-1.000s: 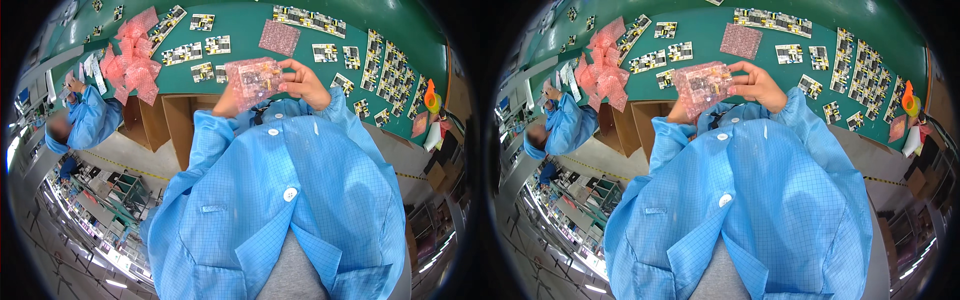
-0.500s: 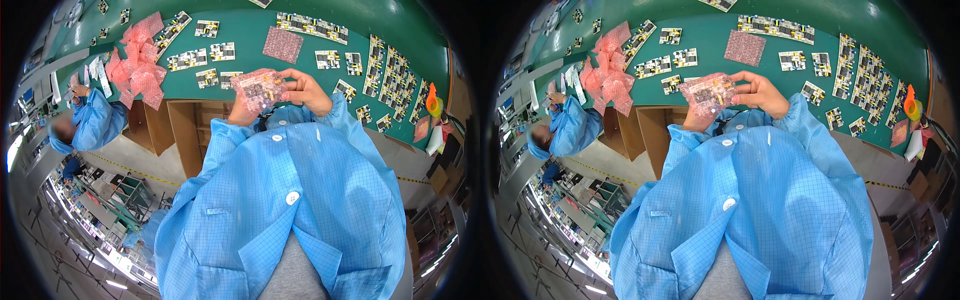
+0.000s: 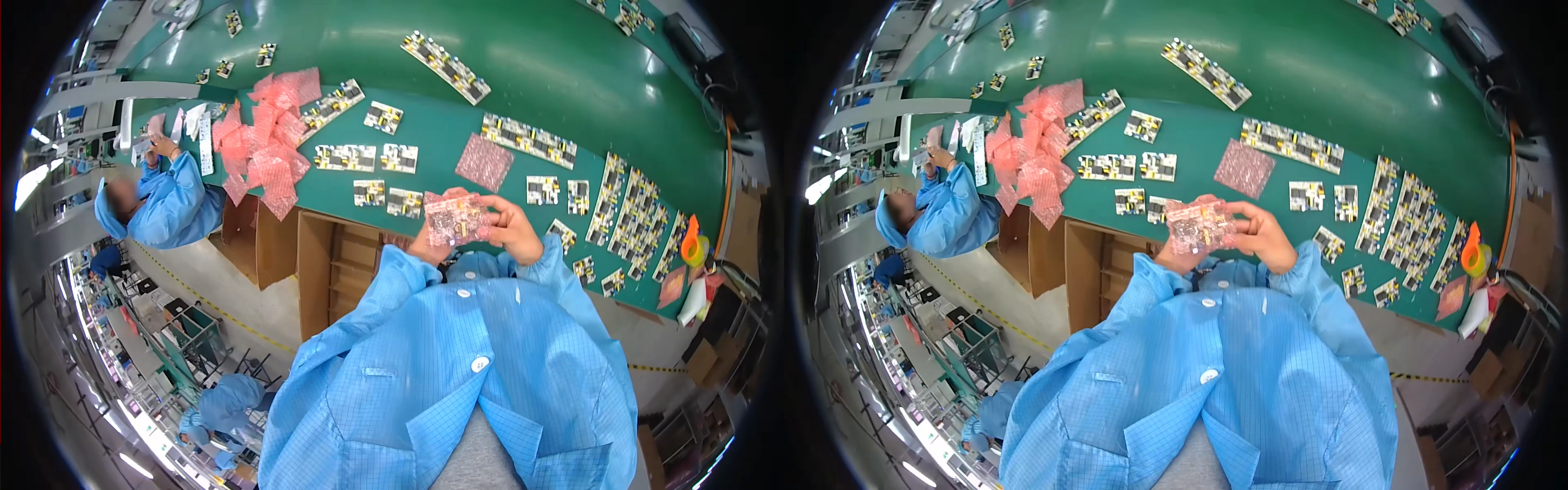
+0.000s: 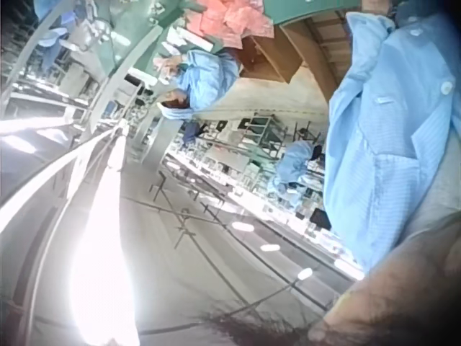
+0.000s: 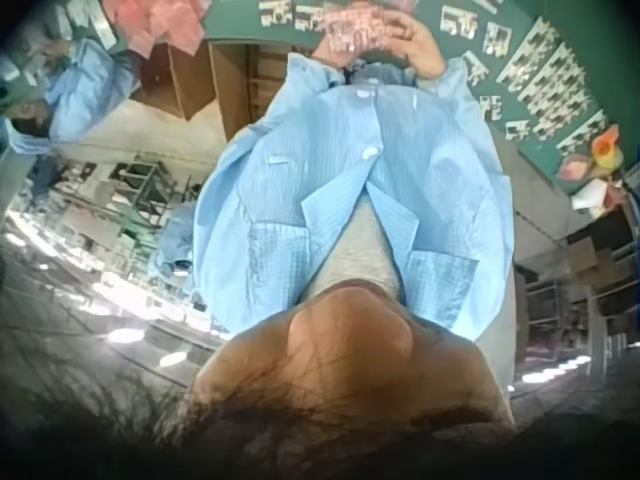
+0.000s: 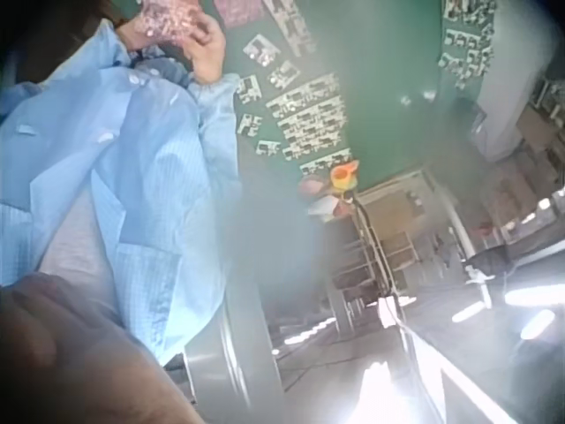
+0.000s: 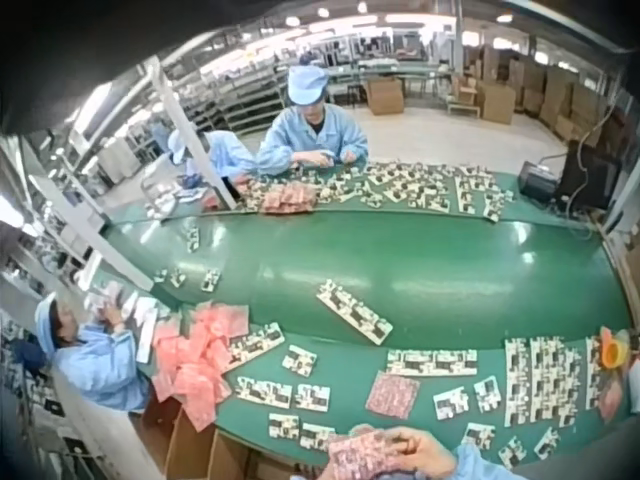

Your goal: Packaging small electronic components into pink bubble wrap pouches and placing them into a cardboard box.

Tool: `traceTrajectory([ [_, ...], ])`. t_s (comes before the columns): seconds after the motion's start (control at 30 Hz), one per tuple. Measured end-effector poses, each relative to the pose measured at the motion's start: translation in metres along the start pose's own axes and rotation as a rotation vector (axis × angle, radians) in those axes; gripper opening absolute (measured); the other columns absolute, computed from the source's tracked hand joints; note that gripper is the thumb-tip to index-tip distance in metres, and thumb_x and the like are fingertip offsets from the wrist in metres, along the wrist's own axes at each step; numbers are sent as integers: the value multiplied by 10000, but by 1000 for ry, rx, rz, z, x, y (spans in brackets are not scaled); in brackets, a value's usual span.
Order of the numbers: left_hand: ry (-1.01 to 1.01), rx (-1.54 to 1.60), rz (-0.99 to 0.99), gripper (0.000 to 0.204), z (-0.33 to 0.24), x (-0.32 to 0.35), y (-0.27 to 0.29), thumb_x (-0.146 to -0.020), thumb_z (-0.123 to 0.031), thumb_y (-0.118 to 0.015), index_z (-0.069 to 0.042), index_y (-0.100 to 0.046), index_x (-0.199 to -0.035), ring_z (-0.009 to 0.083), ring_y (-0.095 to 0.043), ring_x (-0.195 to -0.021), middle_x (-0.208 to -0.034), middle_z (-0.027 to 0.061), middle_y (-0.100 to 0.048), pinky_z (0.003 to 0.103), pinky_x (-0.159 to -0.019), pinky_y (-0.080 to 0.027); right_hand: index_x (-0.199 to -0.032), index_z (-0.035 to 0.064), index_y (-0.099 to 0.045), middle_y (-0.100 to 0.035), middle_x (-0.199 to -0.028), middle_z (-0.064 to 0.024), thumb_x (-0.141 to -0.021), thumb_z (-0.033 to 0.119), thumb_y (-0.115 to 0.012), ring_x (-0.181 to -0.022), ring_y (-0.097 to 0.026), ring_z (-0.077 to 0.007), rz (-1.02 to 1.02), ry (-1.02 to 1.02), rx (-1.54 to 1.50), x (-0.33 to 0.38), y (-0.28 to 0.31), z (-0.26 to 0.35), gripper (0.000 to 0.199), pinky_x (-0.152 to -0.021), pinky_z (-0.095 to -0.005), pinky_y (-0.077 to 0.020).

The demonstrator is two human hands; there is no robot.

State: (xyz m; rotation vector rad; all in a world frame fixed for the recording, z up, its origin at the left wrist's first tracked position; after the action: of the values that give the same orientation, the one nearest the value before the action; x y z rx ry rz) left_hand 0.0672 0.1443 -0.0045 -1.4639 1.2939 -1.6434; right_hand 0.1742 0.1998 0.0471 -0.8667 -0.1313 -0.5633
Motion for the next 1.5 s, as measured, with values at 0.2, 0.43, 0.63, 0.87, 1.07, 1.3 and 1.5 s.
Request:
traceTrajectory([
  [0.2,-274,-256,51,620,-14,-7,-23,-998,-550,-341,-86,-407,-1404,278,-538,-1215,-1369,111,-520,435,-1015,-449,-1356,32,-447,-702,-947,-63,-873,6,-656,-584,-503,-14,-315,133,-63,-15,6,5,526,-463,-175,-333],
  [0.43,-265,-195,-242,682,-11,-16,-30,-977,-651,-305,-112,-446,-1370,205,-545,-1129,-1268,68,-559,379,-924,-417,-1353,1,-417,-681,-1009,-100,-882,-33,-602,-673,-581,-60,-604,203,-3,-43,13,5,507,-494,-183,-410],
  [0.63,-263,-431,-364,317,-29,-46,0,-1038,-355,-439,-107,-544,-1205,107,-545,-916,-1048,0,-600,274,-752,-418,-1391,51,-394,-680,-978,-41,-918,31,-585,-689,-566,-41,-730,268,-78,-79,28,-17,510,-483,-174,-358],
  [0.87,-219,-447,-448,319,-78,-97,67,-1011,-342,-472,-65,-554,-1148,172,-616,-909,-1049,73,-647,305,-706,-483,-1388,15,-441,-615,-1215,-108,-889,45,-607,-984,-616,-160,-582,36,307,-108,58,-36,527,-768,-299,-509],
  [1.07,148,-625,-595,566,-93,-92,57,-970,-437,-524,-9,-423,-1326,242,-665,-890,-1150,173,-645,383,-711,-565,-1241,37,-519,-473,-1327,-177,-691,85,-721,-1137,-494,-382,-927,430,1354,-53,83,13,588,-961,-417,-438],
  [1.3,8,-1302,-486,389,-100,-85,35,-917,-233,-607,-14,-537,-1231,192,-614,-874,-1052,119,-650,318,-706,-534,-1101,48,-565,-569,-1104,-147,-736,90,-715,-1054,-543,-346,-869,21,1390,-43,107,17,397,-918,-414,-441],
  [1.5,-398,-2063,-313,607,-44,-80,-10,-748,-202,-754,-30,-480,-1261,399,-488,-1107,-1225,205,-476,453,-919,-433,-1129,42,-556,-587,-1070,-150,-747,191,-763,-1063,-545,-345,-961,482,1410,-122,136,108,460,-931,-417,-431],
])
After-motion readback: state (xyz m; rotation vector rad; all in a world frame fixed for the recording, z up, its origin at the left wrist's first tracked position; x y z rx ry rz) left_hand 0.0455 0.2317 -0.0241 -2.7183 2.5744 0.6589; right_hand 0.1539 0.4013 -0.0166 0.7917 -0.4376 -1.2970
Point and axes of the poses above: each hand's wrist, its own x-axis away from the middle knuckle, its own y-axis out of the back of the hand, z = x × y, the point moved 7 cm from there along -x, towards the middle knuckle
